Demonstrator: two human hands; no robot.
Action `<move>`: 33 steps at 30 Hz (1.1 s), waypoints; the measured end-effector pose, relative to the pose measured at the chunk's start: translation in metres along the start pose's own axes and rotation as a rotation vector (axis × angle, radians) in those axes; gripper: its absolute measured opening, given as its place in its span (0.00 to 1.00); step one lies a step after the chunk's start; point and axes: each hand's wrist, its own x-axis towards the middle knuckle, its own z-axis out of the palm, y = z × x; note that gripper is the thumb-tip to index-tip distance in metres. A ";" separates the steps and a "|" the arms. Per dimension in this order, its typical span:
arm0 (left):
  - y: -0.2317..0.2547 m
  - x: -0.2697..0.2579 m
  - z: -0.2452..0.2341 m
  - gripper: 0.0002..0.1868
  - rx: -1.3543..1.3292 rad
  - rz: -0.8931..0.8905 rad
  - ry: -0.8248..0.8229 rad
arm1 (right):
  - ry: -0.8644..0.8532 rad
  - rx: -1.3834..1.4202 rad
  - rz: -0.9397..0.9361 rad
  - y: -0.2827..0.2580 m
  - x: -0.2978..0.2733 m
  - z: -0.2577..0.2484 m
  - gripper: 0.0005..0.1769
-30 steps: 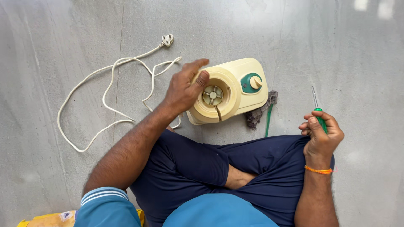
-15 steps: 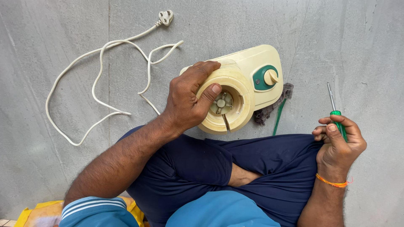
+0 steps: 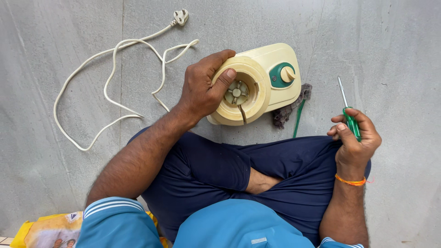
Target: The person sits on the floor and uses a green screwdriver to adjust the internal components of a beige electric grinder. After adjusting the mechanism, the person uses a dark cloth to wipe the inside of the grinder jar and the blade assembly.
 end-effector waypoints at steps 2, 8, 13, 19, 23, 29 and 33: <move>-0.004 -0.001 0.002 0.23 0.002 -0.016 0.022 | -0.035 -0.044 -0.029 -0.006 -0.003 0.003 0.22; -0.013 -0.004 0.009 0.23 -0.121 -0.072 0.212 | -0.144 -0.069 -0.144 -0.022 -0.028 0.013 0.26; -0.016 -0.004 0.012 0.30 -0.309 -0.090 0.463 | -0.167 0.138 -0.251 -0.042 -0.058 0.023 0.26; -0.018 -0.011 0.017 0.39 -0.386 -0.175 0.530 | -0.150 0.406 -0.397 -0.075 -0.067 0.040 0.22; -0.018 -0.013 0.012 0.51 -0.415 -0.141 0.319 | -0.244 0.485 -0.382 -0.102 -0.066 0.049 0.21; -0.013 -0.014 0.017 0.61 -0.477 -0.171 0.167 | -0.372 0.272 -0.268 -0.115 -0.044 0.097 0.18; -0.016 -0.015 0.018 0.62 -0.496 -0.122 0.197 | -0.402 0.090 -0.327 -0.119 -0.028 0.117 0.17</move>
